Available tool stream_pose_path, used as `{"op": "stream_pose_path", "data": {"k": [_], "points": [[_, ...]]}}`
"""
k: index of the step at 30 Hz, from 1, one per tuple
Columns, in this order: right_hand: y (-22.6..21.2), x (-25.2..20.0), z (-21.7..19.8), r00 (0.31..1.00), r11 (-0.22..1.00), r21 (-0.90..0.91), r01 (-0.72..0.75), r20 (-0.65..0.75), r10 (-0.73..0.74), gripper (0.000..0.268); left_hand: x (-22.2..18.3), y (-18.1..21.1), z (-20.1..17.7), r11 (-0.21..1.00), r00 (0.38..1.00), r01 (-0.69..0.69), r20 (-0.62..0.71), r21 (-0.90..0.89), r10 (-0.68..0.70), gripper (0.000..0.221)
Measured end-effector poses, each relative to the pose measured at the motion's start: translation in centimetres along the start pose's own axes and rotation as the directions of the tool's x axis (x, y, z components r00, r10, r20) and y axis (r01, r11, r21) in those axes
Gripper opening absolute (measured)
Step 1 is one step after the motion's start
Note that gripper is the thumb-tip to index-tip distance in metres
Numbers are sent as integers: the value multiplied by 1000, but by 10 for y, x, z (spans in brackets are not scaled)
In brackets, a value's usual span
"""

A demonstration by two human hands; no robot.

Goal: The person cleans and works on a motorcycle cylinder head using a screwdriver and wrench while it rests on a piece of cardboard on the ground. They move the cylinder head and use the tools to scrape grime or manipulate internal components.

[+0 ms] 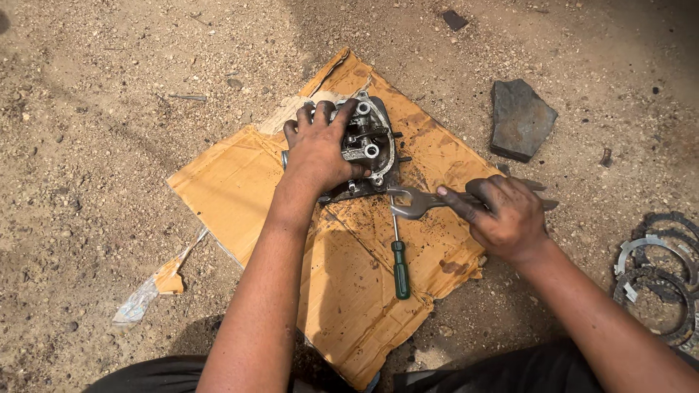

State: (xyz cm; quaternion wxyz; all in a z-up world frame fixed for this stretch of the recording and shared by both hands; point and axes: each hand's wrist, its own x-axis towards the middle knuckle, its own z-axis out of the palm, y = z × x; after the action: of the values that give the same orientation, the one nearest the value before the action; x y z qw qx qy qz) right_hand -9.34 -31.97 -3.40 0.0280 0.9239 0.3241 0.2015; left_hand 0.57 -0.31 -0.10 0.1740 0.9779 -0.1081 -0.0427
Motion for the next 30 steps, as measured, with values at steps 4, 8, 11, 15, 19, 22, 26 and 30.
{"op": "stream_pose_path", "data": {"k": [4,8,11,15,19,22,26,30], "points": [[-9,7,23,999,945,-326,32,-17,-39,62,-2,3,-2,1000,1000,12,10,0,-12,128],[-2,-1,4,995,995,-32,94,-21,-94,59,-3,3,-3,1000,1000,12,23,-11,-12,123],[-13,16,10,859,973,-202,-111,472,196,71,-1,4,-5,1000,1000,16,5,-26,-16,128],[4,13,1,933,977,-163,-140,309,185,53,2,3,-6,1000,1000,0,-29,-21,0,124],[-4,9,16,973,971,-240,-10,223,65,65,-3,3,-4,1000,999,-12,-39,-24,11,124],[-9,17,15,902,954,-250,-163,355,247,72,-6,4,-3,1000,999,-16,-49,-22,15,125],[1,23,-22,916,930,-172,-325,188,355,74,-1,1,-1,1000,999,-17,-36,-21,16,125],[2,15,-30,648,652,119,-749,338,682,51,-8,9,-4,999,998,9,-62,37,-7,126]]}}
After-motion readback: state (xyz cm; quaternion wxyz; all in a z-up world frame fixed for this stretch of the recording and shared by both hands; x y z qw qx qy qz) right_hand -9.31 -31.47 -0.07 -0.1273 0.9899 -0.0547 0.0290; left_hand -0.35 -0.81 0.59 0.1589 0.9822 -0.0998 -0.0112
